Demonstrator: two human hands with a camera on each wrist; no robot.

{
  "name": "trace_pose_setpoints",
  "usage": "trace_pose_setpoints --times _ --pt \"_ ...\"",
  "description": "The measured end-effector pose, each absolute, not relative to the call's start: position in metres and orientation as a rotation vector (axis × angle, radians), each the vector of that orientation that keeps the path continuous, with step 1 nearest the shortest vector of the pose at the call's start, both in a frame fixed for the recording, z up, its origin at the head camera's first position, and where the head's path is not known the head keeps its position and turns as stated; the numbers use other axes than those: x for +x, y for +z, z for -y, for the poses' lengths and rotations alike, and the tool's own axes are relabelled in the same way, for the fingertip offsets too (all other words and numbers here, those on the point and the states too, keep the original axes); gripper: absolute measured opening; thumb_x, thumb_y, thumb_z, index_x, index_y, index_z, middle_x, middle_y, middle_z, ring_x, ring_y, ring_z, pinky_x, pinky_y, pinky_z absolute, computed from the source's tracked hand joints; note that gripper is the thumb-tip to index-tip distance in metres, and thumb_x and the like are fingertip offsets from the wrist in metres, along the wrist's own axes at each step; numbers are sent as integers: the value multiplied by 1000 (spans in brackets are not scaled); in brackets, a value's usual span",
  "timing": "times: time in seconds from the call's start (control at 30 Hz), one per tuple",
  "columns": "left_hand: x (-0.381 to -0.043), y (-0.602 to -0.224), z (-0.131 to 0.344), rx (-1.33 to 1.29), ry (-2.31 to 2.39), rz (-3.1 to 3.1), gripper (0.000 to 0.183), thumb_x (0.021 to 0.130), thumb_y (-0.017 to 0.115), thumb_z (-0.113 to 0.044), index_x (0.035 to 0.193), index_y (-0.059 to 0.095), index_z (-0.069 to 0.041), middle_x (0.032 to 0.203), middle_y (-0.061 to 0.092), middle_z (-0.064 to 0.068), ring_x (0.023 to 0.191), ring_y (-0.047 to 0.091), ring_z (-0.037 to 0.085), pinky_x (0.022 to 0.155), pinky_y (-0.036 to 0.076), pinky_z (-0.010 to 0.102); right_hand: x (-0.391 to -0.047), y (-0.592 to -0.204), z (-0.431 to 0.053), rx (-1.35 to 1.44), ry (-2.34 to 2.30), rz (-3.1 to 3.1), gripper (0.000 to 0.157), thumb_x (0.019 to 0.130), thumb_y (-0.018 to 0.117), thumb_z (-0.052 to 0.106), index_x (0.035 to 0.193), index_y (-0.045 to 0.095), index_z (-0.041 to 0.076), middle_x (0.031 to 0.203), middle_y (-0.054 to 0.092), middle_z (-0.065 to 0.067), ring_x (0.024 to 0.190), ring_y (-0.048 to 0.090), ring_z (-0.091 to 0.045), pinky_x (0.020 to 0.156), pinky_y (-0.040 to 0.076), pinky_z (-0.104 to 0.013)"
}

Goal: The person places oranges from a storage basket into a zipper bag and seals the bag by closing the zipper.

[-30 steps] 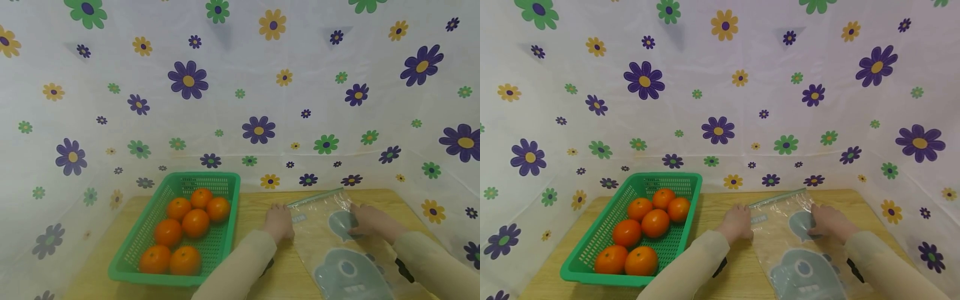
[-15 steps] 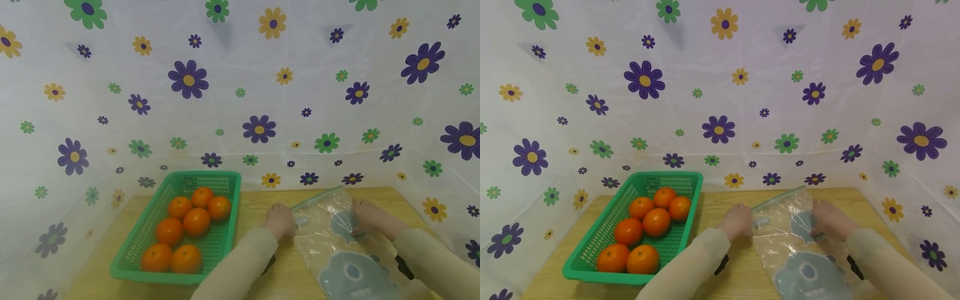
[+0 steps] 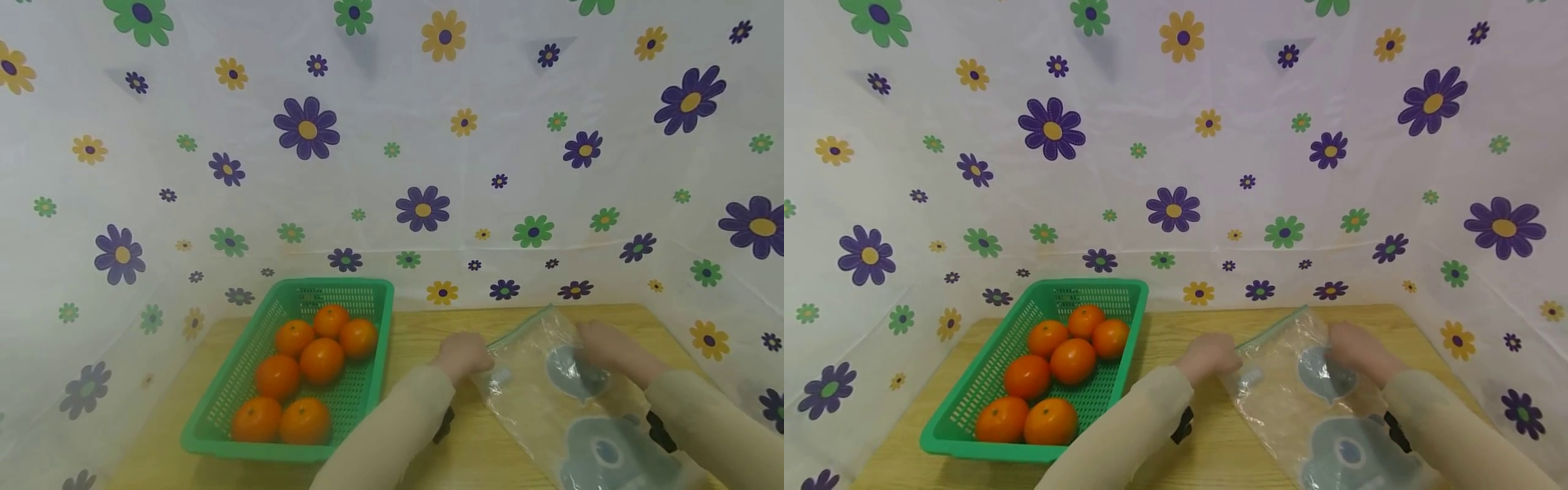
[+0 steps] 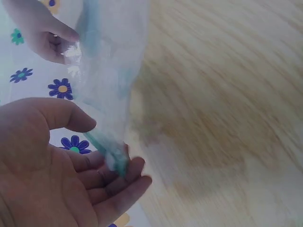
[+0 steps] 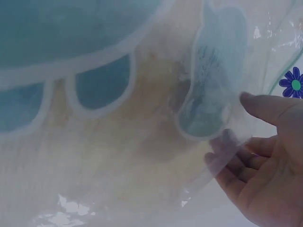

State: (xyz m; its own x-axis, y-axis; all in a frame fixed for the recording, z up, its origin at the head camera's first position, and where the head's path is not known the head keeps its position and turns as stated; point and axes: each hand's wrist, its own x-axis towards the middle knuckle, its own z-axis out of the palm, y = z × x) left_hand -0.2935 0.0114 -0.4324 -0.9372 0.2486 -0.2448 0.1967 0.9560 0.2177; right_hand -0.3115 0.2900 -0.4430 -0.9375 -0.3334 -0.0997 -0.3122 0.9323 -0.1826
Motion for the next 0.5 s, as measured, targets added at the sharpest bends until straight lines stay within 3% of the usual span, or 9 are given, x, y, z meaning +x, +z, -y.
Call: trace_pose_setpoints --times 0.1,0.3,0.5 --pt "-294 -428 -10 342 410 -2803 36 95 71 -22 68 49 -15 68 50 -2 60 43 12 57 39 26 -315 -442 -292 -462 -344 -2985 47 97 66 10 126 54 -25 117 64 -44 108 66 -58 96 57 -65" --pt "-294 -417 -8 397 519 -2749 33 95 72 -20 70 50 -14 67 50 -3 60 44 12 56 39 24 -319 -440 -294 -441 -433 -3016 30 93 63 3 116 61 -17 107 69 -34 94 70 -45 84 62 -57" --pt "-292 -405 -6 427 662 -2660 22 97 71 -17 79 60 -9 73 58 0 61 53 12 65 60 29 -321 -436 -291 -461 -484 -3046 28 90 63 0 115 62 -14 107 70 -32 93 70 -42 84 62 -56"
